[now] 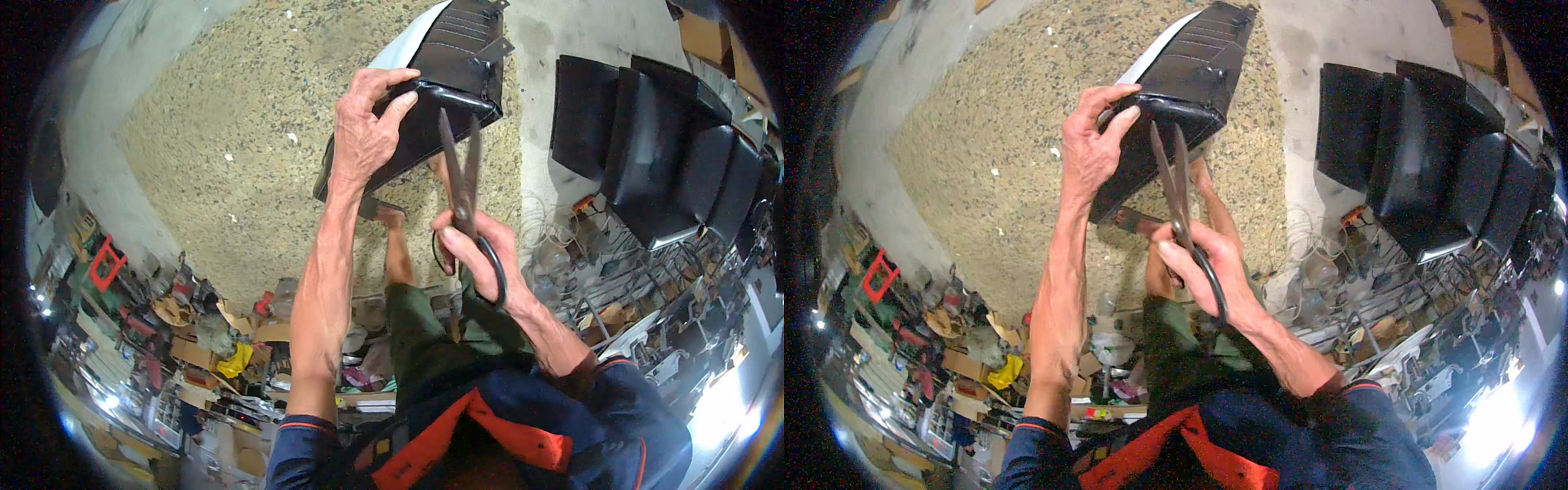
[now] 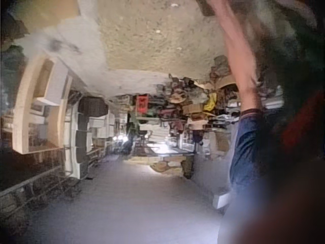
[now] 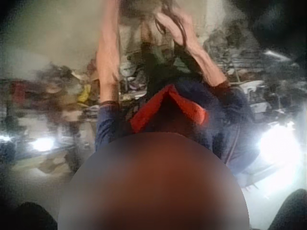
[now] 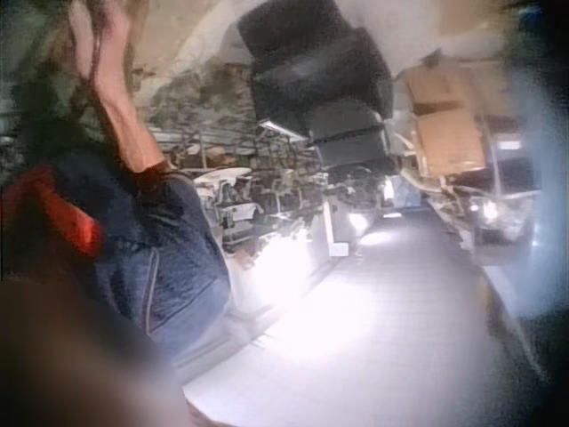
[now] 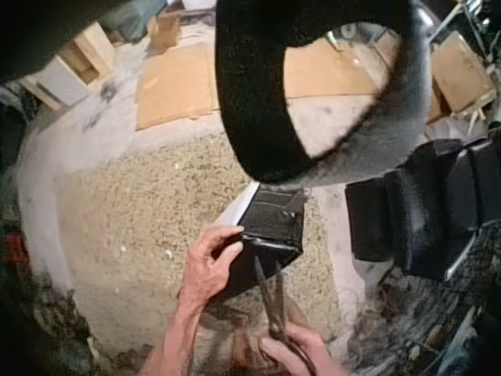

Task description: The person uses shears to trim the edges of a black upholstered furniture part, then picks up a red power drill and walks toward a metal frame. The person places the part near the frame and sets the drill down.

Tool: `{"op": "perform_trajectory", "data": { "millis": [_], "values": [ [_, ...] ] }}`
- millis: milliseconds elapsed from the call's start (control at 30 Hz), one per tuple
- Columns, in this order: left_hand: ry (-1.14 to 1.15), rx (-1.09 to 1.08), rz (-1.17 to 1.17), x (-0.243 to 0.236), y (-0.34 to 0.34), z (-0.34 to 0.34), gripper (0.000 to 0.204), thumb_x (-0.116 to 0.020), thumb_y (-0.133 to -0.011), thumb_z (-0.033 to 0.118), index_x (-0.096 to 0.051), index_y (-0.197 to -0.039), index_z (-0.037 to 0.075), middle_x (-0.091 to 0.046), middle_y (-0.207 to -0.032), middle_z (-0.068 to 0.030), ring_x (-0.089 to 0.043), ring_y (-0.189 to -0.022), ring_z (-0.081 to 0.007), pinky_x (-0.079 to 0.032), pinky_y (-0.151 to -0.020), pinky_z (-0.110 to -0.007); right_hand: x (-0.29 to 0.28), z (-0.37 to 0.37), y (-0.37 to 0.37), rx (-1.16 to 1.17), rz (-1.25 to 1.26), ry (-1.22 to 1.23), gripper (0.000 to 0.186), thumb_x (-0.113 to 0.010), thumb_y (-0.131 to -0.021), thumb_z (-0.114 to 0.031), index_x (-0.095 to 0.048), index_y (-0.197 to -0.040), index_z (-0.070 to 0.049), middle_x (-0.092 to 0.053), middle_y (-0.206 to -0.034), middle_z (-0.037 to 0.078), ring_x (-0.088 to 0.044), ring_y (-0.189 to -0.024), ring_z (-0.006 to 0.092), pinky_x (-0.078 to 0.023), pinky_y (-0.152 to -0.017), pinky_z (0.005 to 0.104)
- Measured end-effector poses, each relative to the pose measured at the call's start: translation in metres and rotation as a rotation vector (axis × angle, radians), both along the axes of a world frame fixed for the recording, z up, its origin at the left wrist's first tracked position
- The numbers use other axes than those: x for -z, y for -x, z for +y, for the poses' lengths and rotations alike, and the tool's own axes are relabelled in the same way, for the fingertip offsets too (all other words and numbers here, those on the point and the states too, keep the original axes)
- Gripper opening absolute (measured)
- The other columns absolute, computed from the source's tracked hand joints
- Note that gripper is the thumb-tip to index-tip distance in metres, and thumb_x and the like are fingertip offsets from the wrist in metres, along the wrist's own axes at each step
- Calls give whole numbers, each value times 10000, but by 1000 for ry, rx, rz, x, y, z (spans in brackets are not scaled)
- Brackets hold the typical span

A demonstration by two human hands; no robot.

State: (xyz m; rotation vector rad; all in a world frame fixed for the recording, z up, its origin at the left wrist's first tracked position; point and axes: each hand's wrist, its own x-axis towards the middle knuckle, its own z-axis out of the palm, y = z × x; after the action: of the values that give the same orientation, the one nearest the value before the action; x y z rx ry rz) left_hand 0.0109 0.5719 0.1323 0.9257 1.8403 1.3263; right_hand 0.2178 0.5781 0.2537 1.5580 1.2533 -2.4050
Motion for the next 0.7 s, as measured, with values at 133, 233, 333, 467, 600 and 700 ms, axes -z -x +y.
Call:
{"op": "perform_trajectory", "data": {
  "millis": [133,233,333,467,600,700],
  "values": [
    [14,14,-80,7,4,10,261,-716,-889,79,-717,-1150,76,-659,-1069,-66,-650,-1011,-185,-505,-920,-324,29,7,11,-24,54,39,286,-569,-1036,-265,-620,-1059,16,-569,-745,30,-551,-634,108,-466,-573,277],
    [24,-8,-61,10,2,14,268,-724,-870,102,-726,-1138,97,-647,-1037,-77,-658,-963,-203,-513,-886,-340,38,6,16,-43,39,49,300,-576,-1035,-276,-622,-1058,19,-565,-738,33,-547,-622,107,-464,-548,273],
    [43,-6,-100,13,1,19,264,-719,-870,104,-723,-1134,95,-650,-1047,-75,-653,-978,-206,-507,-896,-337,43,4,19,27,50,72,308,-584,-1032,-286,-627,-1061,18,-569,-744,38,-552,-623,105,-483,-544,273],
    [17,20,-87,18,4,24,268,-705,-896,92,-710,-1163,78,-688,-1067,-22,-626,-940,-130,-499,-857,-288,53,6,19,102,44,89,318,-594,-1029,-296,-631,-1062,18,-576,-759,42,-561,-624,106,-507,-537,275],
    [41,64,-69,22,8,27,269,-692,-910,82,-707,-1179,73,-704,-1080,11,-601,-890,-81,-491,-820,-262,56,12,23,117,57,114,323,-602,-1025,-292,-626,-1067,27,-570,-771,42,-557,-623,108,-499,-527,271],
    [36,95,-96,21,10,27,274,-694,-905,80,-708,-1179,75,-703,-1090,15,-594,-889,-81,-485,-819,-259,46,17,27,184,54,202,310,-615,-1017,-282,-620,-1051,26,-555,-763,36,-541,-619,103,-468,-515,264]
  ]
}}
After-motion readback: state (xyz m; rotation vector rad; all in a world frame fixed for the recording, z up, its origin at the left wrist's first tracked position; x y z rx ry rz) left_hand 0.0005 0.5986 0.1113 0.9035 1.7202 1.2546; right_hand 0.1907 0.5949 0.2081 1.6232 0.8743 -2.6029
